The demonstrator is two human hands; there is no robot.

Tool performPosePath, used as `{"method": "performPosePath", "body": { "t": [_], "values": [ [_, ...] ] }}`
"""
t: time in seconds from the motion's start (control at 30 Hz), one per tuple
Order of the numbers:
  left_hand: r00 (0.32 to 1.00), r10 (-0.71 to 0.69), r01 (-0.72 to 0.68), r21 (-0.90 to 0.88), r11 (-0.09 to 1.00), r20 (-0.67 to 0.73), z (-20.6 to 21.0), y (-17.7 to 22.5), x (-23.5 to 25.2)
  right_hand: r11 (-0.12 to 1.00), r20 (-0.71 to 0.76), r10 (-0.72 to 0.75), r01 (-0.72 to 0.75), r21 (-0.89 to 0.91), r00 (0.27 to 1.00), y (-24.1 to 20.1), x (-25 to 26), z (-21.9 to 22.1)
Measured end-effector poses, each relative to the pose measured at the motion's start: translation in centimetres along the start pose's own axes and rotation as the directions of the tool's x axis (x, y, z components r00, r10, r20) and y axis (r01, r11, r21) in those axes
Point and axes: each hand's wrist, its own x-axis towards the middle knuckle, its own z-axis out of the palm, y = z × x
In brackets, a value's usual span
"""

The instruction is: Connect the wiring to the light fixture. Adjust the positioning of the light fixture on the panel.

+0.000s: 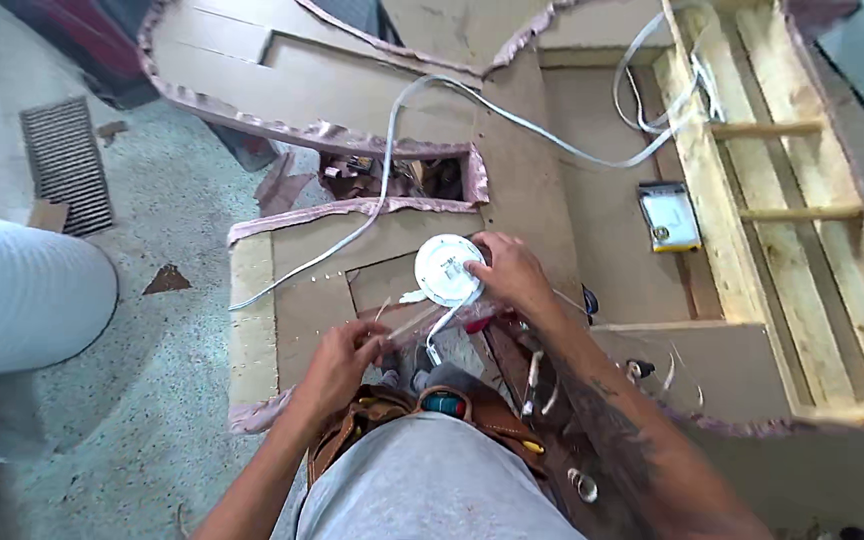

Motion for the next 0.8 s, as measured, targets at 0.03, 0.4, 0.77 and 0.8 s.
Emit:
{"method": "performPosePath", "body": {
  "t": [0.03, 0.4, 0.77, 0.8],
  "values": [
    [1.0, -0.017, 0.018, 0.05, 0.999, -0.019, -0.5, -0.5, -1.2, 0.999, 0.029, -0.016, 0.017, -0.035, 0.999, -0.3, 0.8, 0.1],
    [0.946, -0.231, 0.266, 0.14, 0.954, -0.226, -5.7, -11.1, -15.3, 0.99, 0.269, -0.015, -0.022, 0.137, 0.963, -1.2, 4.3, 0.4],
    [0.984, -0.058, 0.032, 0.153, 0.988, 0.169, -15.5, -20.2, -15.5, 0.882, -0.022, 0.145, -0.119, 0.456, 0.989, -10.2, -11.0, -3.5],
    [0.973, -0.027, -0.011, 0.164, 0.986, 0.228, -16.8, -20.9, -15.3, 0.877, -0.077, 0.214, -0.157, 0.453, 0.974, -10.5, -13.7, -2.9]
  ]
}}
